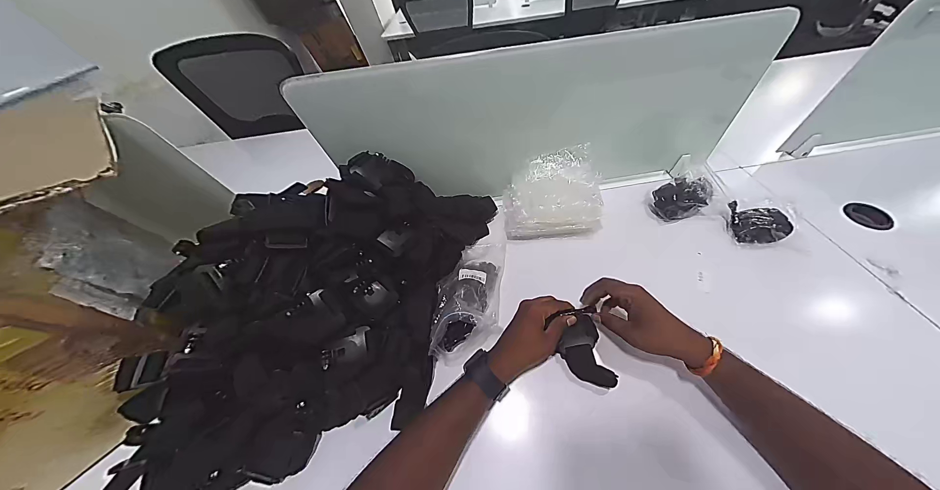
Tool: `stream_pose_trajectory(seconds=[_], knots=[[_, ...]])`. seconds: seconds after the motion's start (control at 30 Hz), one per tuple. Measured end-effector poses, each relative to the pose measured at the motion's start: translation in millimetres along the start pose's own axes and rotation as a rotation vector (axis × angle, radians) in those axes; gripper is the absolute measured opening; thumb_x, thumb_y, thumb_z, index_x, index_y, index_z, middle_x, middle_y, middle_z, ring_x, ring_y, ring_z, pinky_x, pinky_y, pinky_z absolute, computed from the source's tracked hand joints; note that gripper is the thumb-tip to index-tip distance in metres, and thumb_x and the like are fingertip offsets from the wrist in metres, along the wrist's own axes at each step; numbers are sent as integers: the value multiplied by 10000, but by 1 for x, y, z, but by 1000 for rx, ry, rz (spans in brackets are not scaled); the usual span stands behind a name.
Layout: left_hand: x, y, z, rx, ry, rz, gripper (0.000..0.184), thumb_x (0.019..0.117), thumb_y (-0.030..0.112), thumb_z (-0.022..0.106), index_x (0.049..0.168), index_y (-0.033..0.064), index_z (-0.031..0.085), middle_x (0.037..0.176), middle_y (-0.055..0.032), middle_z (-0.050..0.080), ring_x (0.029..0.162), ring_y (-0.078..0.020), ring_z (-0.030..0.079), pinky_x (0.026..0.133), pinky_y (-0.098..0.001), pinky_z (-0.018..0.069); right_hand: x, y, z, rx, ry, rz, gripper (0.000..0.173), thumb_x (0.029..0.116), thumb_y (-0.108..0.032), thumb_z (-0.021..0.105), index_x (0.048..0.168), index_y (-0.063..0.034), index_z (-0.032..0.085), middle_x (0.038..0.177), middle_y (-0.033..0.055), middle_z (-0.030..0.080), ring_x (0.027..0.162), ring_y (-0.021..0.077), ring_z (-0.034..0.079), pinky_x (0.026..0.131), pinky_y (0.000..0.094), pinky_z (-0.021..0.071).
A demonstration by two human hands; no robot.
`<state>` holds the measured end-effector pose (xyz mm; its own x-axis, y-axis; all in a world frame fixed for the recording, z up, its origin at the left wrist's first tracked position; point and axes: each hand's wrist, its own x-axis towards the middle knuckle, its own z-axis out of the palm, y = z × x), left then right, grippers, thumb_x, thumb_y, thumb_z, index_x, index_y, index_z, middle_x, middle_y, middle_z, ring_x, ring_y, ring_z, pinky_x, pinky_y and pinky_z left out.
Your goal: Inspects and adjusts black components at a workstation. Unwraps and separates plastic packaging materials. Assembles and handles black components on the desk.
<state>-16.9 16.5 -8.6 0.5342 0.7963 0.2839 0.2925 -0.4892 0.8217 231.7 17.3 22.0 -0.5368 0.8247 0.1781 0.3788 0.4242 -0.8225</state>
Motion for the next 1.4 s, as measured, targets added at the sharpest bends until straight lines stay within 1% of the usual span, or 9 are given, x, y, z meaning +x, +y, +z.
stream_pose_trajectory(seconds=[0.07,0.2,0.4,0.53,0.67,0.8,0.93,1.13,1.4], knots=[[-1,1,1,4,8,3,244,1030,178,581,1090,10,747,1005,-114,731,954,-148,692,912,-319,556,1,-8,-2,-62,-35,87,378,969,-244,683,1292,-68,598,1238,73,638,1042,135,650,855,308,569],[-6,13,-4,14,-21,-14,243,1028,180,578,1085,12,744,994,-109,731,929,-142,690,895,-318,556,-7,-19,7,-145,34,101,230,1034,-259,574,1067,-74,708,811,15,666,669,66,593,643,252,511],[-38,65,-39,-156,-245,-257,233,1034,203,590,1080,30,739,862,-54,718,745,-84,659,740,-295,563,-33,-43,22,-168,101,-397,65,944,-45,631,966,-71,686,1051,62,704,1016,112,667,907,272,566],[-72,77,-58,-229,-280,-316,219,1035,189,591,1059,29,739,799,-28,692,672,-49,620,664,-254,540,-34,-67,40,-17,-34,-316,389,977,-190,610,1334,-41,573,1224,94,639,945,94,644,800,256,571],[-96,86,-70,-136,-244,-347,224,1030,219,602,1054,48,744,779,-25,687,659,-57,617,655,-266,533,-27,-81,71,84,-20,-208,247,1055,-222,562,1002,-43,724,841,8,697,706,22,634,646,189,548],[-116,89,-86,-115,-162,-375,218,1024,213,604,1061,51,745,795,-21,695,672,-53,626,671,-262,543,-15,-92,83,253,-142,-157,285,965,-160,707,1197,-21,620,1196,84,643,961,128,678,813,304,613],[-127,89,-93,-93,-130,-384,211,1020,214,610,1056,59,748,783,-15,691,658,-48,616,657,-255,533,-7,-100,97,242,-102,-120,157,996,-157,663,1067,-22,700,895,17,714,715,44,654,644,210,567],[-151,84,-116,-229,-103,-399,180,1017,165,618,1051,41,744,820,-7,710,681,-20,634,656,-213,545,4,-97,101,82,23,-471,28,911,-44,690,934,-61,690,1008,56,681,960,93,660,839,241,575],[-188,73,-151,-73,110,-440,192,1000,185,632,1083,56,747,947,-3,741,818,-32,685,777,-233,581,29,-100,114,-260,79,-482,177,990,-200,678,1041,-33,711,977,92,716,892,128,679,811,248,572]])
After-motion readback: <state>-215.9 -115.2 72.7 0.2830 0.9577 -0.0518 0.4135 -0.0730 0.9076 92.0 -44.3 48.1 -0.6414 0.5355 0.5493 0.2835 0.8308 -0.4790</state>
